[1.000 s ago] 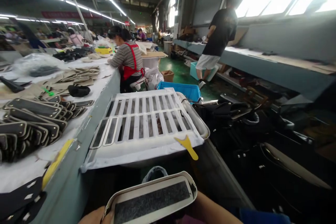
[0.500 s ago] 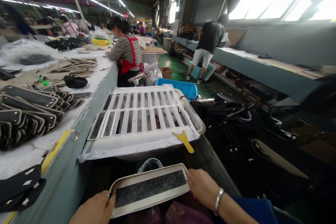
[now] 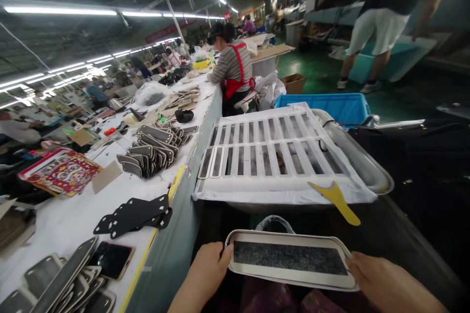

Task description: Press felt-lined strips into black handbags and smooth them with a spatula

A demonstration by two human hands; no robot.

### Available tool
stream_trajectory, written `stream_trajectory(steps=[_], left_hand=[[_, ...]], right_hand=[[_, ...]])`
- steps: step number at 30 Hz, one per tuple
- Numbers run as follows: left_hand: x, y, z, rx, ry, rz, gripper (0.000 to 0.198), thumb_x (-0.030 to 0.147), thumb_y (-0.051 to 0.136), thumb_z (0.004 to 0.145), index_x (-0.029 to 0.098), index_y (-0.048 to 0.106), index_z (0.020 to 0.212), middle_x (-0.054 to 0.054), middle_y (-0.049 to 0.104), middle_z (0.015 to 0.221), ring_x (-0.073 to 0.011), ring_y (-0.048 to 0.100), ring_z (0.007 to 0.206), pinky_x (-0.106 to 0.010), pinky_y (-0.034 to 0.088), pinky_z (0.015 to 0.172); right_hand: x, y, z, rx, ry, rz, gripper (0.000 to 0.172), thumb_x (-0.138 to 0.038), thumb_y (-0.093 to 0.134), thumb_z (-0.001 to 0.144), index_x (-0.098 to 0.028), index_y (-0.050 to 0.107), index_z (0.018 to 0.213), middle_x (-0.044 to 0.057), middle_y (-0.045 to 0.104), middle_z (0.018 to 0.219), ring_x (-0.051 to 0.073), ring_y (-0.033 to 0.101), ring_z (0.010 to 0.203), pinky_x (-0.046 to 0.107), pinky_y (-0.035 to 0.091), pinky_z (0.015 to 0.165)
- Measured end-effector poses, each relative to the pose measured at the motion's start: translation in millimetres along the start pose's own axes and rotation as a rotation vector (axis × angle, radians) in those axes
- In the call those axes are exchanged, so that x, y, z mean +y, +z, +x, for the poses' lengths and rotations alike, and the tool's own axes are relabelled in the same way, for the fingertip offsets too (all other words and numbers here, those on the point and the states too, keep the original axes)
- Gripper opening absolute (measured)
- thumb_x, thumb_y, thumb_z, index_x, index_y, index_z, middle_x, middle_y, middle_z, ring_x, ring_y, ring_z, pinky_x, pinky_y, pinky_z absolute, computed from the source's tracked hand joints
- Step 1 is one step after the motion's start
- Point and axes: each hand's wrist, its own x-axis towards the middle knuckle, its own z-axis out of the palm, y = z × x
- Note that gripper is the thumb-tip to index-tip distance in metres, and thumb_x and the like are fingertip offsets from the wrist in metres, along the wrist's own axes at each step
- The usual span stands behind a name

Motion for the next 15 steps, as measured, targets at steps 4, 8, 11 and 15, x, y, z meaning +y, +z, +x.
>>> stream_trajectory(steps=[4,8,11,15], left_hand=[[5,3.8,2,-0.035,-0.021,0.074,0.044,0.029,0.026,0.09,0.013,0.064,0.073,-0.013,0.067,0.077,-0.0214,0.06,0.072,-0.031,0.036,0.065],[5,3.4,4,-0.064,-0.027,0.068,0.044,0.03,0.027,0.09,0.013,0.063,0.072,-0.013,0.066,0.076,-0.0208,0.059,0.073,-0.03,0.037,0.066],[6,2.6,1,-0.081,-0.021,0.009,0.043,0.03,0.026,0.09,0.013,0.061,0.07,-0.01,0.064,0.071,-0.0187,0.057,0.068,-0.029,0.037,0.063],[2,3.1,-2,-0.128,-0.002,-0.127,0.042,0.035,0.027,0.09,0.015,0.055,0.065,-0.006,0.059,0.065,-0.0165,0.055,0.063,-0.026,0.038,0.059]], right_hand=[[1,2,-2,-0.105,-0.08,-0.078,0.036,-0.008,0.033,0.078,-0.018,0.068,0.079,0.014,0.066,0.079,0.027,0.063,0.063,0.041,0.051,0.06],[-2,-2,-1,-0.128,-0.074,-0.062,0.038,-0.008,0.032,0.079,-0.017,0.069,0.084,0.015,0.066,0.083,0.028,0.064,0.068,0.044,0.052,0.064],[-4,-7,1,-0.176,-0.041,0.003,0.038,-0.01,0.031,0.081,-0.018,0.069,0.084,0.014,0.066,0.083,0.027,0.064,0.068,0.043,0.052,0.064],[-3,-7,1,-0.162,-0.046,0.043,0.038,-0.012,0.031,0.081,-0.017,0.068,0.083,0.015,0.066,0.084,0.026,0.064,0.067,0.042,0.051,0.064]])
